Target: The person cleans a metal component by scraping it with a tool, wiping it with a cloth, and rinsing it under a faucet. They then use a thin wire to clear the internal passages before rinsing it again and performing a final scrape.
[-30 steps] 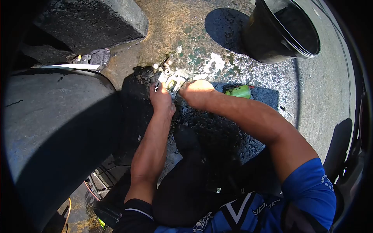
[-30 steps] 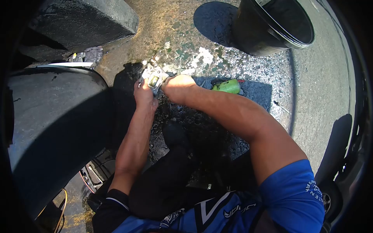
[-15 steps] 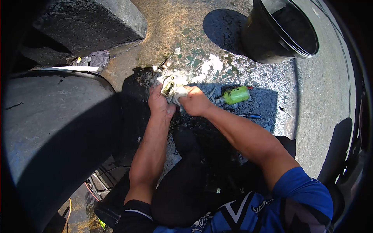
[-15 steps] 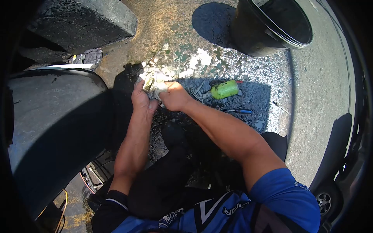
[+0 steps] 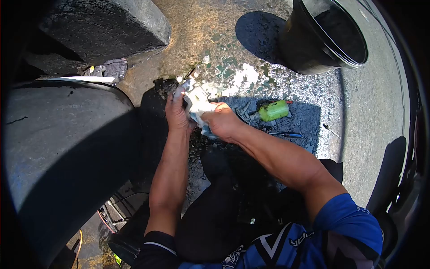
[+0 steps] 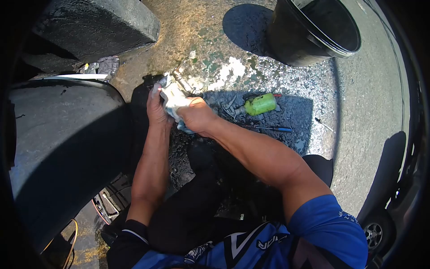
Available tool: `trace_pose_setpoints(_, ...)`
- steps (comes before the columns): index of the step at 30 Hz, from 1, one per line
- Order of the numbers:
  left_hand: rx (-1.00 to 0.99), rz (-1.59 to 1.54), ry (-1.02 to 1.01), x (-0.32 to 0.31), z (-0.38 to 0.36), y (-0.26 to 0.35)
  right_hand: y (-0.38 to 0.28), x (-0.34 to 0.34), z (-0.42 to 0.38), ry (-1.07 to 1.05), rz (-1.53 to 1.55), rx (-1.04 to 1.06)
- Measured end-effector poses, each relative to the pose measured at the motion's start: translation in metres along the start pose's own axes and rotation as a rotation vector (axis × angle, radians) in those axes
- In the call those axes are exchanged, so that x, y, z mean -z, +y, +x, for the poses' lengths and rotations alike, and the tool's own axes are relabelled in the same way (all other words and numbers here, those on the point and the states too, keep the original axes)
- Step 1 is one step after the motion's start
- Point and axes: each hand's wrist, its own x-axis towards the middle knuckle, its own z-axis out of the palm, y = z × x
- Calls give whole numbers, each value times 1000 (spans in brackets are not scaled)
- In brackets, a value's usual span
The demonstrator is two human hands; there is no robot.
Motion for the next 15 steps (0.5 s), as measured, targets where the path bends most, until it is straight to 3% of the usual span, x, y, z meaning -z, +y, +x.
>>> trace_pose_setpoints(1,2,44,54,-5,0,2,3,2,4,2,-228,151)
trace_pose_setpoints(2,-18,138,156,-11,-2,3,3,11,6,-23,-537,436)
trace_pose_setpoints(5,-15,407,170,7,2,-15,-17,36,14,-291,-1562,416)
trace_pose_setpoints(9,302,382,145,9,-6,-9,-33,38,11,-375,-1618,341)
trace_pose_setpoints(13,380,251,100,40,-3,-25,-33,44,10,-490,-1686,360)
trace_pose_setpoints(15,407,234,88,64,3,-33,-43,54,2,-432,-1711,377)
